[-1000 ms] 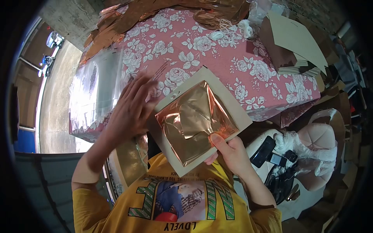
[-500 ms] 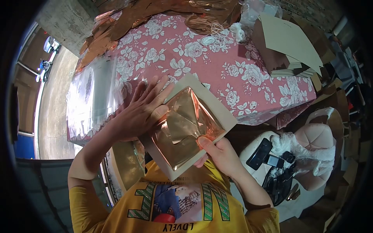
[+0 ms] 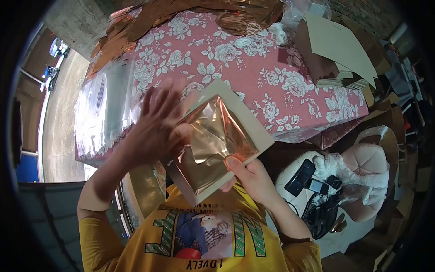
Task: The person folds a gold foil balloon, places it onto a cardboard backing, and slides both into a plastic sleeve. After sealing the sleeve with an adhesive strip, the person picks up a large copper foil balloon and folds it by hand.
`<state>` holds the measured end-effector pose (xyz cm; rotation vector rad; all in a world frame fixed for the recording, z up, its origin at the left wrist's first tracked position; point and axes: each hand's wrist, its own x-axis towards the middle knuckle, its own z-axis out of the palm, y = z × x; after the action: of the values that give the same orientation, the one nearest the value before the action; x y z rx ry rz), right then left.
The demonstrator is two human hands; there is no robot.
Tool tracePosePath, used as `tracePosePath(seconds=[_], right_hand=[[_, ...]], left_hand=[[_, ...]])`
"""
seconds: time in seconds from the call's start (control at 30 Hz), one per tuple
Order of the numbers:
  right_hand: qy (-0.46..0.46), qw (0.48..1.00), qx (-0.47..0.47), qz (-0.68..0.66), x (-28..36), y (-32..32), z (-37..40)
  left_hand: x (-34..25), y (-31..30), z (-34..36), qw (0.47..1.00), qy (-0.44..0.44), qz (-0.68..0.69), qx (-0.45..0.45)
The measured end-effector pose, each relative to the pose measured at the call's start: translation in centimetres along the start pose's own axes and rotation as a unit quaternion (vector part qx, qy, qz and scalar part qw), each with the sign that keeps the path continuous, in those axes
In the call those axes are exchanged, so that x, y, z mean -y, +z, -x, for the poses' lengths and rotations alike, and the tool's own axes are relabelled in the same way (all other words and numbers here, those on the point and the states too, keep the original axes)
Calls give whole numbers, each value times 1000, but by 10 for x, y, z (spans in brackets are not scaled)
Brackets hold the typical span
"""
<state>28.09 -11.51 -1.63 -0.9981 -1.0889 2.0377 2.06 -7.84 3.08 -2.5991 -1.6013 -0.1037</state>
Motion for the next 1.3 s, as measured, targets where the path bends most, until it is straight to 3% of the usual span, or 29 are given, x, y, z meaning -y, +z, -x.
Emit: tracePosePath(seconds=[0.17, 0.2, 0.43, 0.47, 0.6, 0.67, 0.7, 0.73, 0.77, 0.83, 0.87, 0.9, 0.93, 0.97, 1.07, 1.13, 1.17, 1.27, 1.3], right_hand=[[-4, 1000, -21, 8, -4, -3, 9], [-8, 1000, -18, 14, -2, -2, 12], [-7, 998, -56, 14, 0, -2, 12], [-10, 998, -58, 14, 1, -4, 11], [-8, 999, -41, -9, 1, -4, 10], [11, 997, -65, -27, 1, -1, 9], [13, 997, -71, -31, -2, -2, 9], [10, 996, -79, -35, -5, -4, 8], [1, 996, -76, -37, -6, -5, 7], [-1, 996, -80, -34, -5, -3, 4], [-2, 996, -90, -29, -5, -2, 4], [-3, 996, -91, -20, -4, -2, 2], [1, 996, -86, -19, -5, -3, 1], [-17, 997, -70, -23, -7, -5, 0], [-34, 997, -68, -27, -7, 1, -1], [-34, 996, -82, -27, -6, 5, -3], [-34, 995, -85, -30, -7, 6, -4], [-34, 994, -100, -24, -4, 15, -6], [-30, 993, -112, -19, -2, 18, -6]], left_hand=[[15, 11, 5, 999, 27, 28, 21], [15, 11, 5, 992, 20, 122, 29], [2, 12, -7, 989, 77, 125, 9], [7, 16, -9, 994, 78, 62, 50], [15, -2, -10, 988, 132, 64, 48], [21, -7, 0, 992, 102, 73, 6], [22, -11, 6, 981, 1, 187, -45], [21, -15, 9, 946, -97, 291, -101], [9, -7, 17, 841, -199, 440, -244], [-8, -14, 35, 784, -242, 472, -323], [-19, -7, 47, 727, -249, 548, -330], [-29, -3, 61, 737, -240, 556, -299], [-45, 2, 65, 683, -261, 607, -312], [-54, 4, 78, 700, -281, 597, -272], [-71, 17, 97, 681, -265, 633, -257], [-76, 18, 99, 649, -265, 675, -230], [-74, 22, 100, 617, -278, 715, -175], [-77, 37, 98, 538, -208, 815, -62], [-79, 40, 94, 550, -175, 815, -52]])
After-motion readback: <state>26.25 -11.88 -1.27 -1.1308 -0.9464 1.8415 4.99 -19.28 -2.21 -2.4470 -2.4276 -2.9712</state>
